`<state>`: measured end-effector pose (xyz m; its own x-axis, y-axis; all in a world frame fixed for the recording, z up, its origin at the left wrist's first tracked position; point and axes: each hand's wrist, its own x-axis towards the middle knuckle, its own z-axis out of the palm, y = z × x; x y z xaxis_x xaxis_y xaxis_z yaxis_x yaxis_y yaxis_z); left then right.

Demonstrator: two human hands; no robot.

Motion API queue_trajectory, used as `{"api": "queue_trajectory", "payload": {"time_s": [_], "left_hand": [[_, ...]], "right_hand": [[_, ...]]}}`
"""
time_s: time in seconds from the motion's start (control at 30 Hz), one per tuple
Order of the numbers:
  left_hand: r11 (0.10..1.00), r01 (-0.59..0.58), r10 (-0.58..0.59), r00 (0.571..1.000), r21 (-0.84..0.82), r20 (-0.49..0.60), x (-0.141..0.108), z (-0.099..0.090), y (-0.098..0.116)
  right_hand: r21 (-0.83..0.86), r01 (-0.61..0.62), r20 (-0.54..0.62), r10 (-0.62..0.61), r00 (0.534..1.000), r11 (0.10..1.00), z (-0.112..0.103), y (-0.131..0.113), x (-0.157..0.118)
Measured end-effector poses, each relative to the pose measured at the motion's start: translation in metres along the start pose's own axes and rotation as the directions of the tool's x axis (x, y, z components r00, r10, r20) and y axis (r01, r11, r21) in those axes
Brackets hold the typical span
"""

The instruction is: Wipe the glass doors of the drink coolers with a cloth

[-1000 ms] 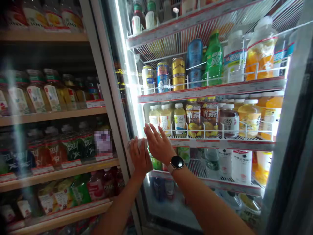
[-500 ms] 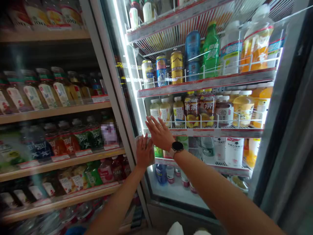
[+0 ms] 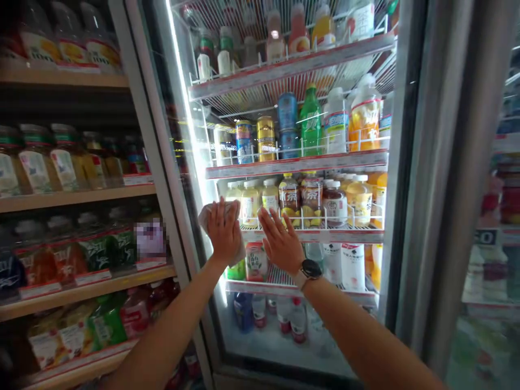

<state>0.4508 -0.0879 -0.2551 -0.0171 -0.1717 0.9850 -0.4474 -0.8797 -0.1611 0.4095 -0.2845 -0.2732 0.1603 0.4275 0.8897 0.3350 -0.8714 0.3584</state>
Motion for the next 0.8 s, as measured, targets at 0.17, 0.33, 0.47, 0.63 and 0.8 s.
{"api": "queue_trajectory", "payload": {"time_s": [0.17,0.33,0.47,0.63,0.8], "left_hand": [[0.999,-0.047,0.047,0.998,0.014,0.028,-0.044,0.0,0.017],[0.995,-0.093,0.09,0.993,0.028,0.079,-0.112,0.003,0.046],[0.98,-0.191,0.183,0.974,0.056,0.132,-0.138,-0.002,0.044],[0.96,-0.28,0.276,0.95,0.007,0.148,-0.069,-0.003,0.025],[0.997,-0.068,0.068,0.997,0.023,0.028,0.017,0.008,0.034]], "right_hand": [[-0.016,-0.011,-0.033,0.011,0.999,1.0,0.01,-0.005,-0.002],[0.037,-0.024,-0.053,0.026,0.998,0.999,0.011,-0.003,-0.003],[0.078,-0.022,-0.055,0.026,0.998,0.997,0.01,-0.002,-0.005],[0.115,-0.025,-0.085,0.035,0.996,0.993,0.011,-0.002,-0.007],[0.096,-0.02,-0.11,0.03,0.993,0.995,0.011,-0.002,-0.008]]}}
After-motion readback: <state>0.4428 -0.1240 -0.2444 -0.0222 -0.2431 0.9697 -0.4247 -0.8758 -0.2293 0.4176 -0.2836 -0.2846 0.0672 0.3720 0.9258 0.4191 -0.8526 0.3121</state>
